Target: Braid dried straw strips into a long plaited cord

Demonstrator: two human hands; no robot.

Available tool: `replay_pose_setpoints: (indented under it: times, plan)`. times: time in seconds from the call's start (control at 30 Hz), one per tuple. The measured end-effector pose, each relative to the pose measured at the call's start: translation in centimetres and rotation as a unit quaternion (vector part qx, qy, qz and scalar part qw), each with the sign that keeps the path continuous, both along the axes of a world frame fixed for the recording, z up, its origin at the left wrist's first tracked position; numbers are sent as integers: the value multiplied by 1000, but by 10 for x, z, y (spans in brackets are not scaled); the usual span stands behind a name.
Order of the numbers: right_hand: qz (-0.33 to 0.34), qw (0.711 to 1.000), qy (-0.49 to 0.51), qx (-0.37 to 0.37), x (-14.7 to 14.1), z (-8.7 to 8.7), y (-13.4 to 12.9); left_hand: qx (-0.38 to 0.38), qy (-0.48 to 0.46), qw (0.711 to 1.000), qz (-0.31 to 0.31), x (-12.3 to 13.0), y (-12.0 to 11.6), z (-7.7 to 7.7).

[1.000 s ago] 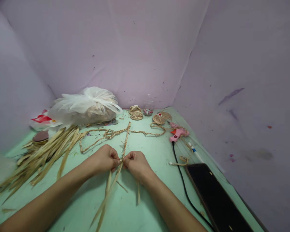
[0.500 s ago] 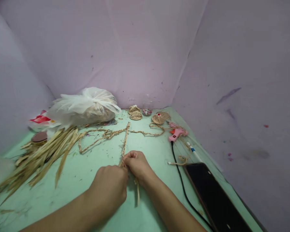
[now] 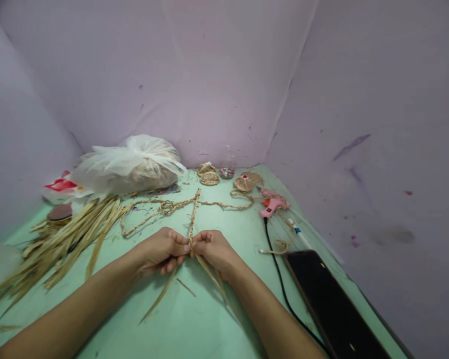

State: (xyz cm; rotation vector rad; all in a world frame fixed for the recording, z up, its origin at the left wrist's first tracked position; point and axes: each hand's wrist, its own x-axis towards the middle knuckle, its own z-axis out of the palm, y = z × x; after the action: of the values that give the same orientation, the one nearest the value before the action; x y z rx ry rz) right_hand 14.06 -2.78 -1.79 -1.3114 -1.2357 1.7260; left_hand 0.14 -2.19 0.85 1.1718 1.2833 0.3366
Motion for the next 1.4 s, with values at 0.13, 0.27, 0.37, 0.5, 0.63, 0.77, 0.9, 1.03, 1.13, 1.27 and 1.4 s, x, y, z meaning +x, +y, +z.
replay_pose_setpoints:
  times: [0.13, 0.27, 0.37, 0.5, 0.63, 0.77, 0.9, 1.03, 1.13, 1.27, 1.4]
  plan:
    - [25, 990, -94, 102, 3, -2, 1, 34, 90, 995, 14, 4, -1, -3]
    - [50, 901, -321, 288, 1, 2, -9, 126, 81, 988, 49, 7, -1, -22]
    - [36, 823, -473, 313, -3, 14, -19, 153, 58, 985, 59, 11, -3, -29]
    - [33, 795, -551, 250, -9, 32, -29, 91, 44, 989, 110, 17, -8, -13]
    - [76, 783, -569, 240, -17, 41, -41, 0, 12, 989, 144, 19, -14, 5]
    - [91, 770, -580, 248, -28, 40, -52, -21, -29, 991, 129, 15, -15, 8]
    - [114, 770, -575, 252, -31, 38, -55, -5, -44, 992, 114, 12, -12, 2]
    - [126, 809, -520, 242, -12, 44, -43, 24, -31, 994, 105, 12, -9, 4]
    - [5, 881, -411, 234, 6, 45, -25, 21, 3, 997, 75, 9, -8, 11]
    - [-45, 991, -118, 45, 6, 34, -11, 27, 21, 999, 40, 7, -6, 15]
    - [-15, 997, -24, -65, -10, 20, -13, 64, 31, 997, 8, 3, -4, 7]
